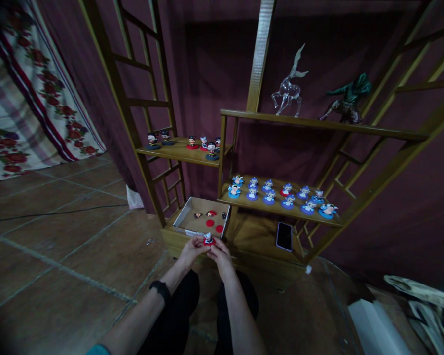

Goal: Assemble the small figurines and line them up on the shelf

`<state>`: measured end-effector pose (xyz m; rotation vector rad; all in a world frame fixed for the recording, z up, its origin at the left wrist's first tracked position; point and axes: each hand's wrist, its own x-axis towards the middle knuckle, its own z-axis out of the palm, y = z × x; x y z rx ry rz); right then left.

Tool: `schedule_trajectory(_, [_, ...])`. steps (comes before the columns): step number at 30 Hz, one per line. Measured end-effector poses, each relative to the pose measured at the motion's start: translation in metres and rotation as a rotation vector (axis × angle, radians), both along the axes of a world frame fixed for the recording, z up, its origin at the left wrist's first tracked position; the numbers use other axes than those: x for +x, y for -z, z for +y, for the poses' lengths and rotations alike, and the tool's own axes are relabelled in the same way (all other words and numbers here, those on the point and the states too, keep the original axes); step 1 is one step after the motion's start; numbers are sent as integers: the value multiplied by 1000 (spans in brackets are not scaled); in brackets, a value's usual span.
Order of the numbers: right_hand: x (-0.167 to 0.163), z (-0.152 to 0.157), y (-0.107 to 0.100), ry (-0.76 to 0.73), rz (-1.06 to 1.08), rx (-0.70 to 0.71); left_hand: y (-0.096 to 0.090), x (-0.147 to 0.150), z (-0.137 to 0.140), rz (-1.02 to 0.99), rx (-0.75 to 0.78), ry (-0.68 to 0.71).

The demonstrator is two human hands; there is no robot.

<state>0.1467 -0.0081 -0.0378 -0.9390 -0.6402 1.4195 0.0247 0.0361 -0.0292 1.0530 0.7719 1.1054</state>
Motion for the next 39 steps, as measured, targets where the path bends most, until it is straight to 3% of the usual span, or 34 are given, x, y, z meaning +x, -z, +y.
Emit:
schedule_trajectory(20, [3,0,-1,46,152,-19,-8,1,0,-47,-135,59])
schedule_trajectory(29, [0,3,2,61,151,-88,-8,-5,1,-76,-138,78])
schedule_trajectory(39, [-3,0,0,62,71,-45,-13,-6,-4,-165,-174,161])
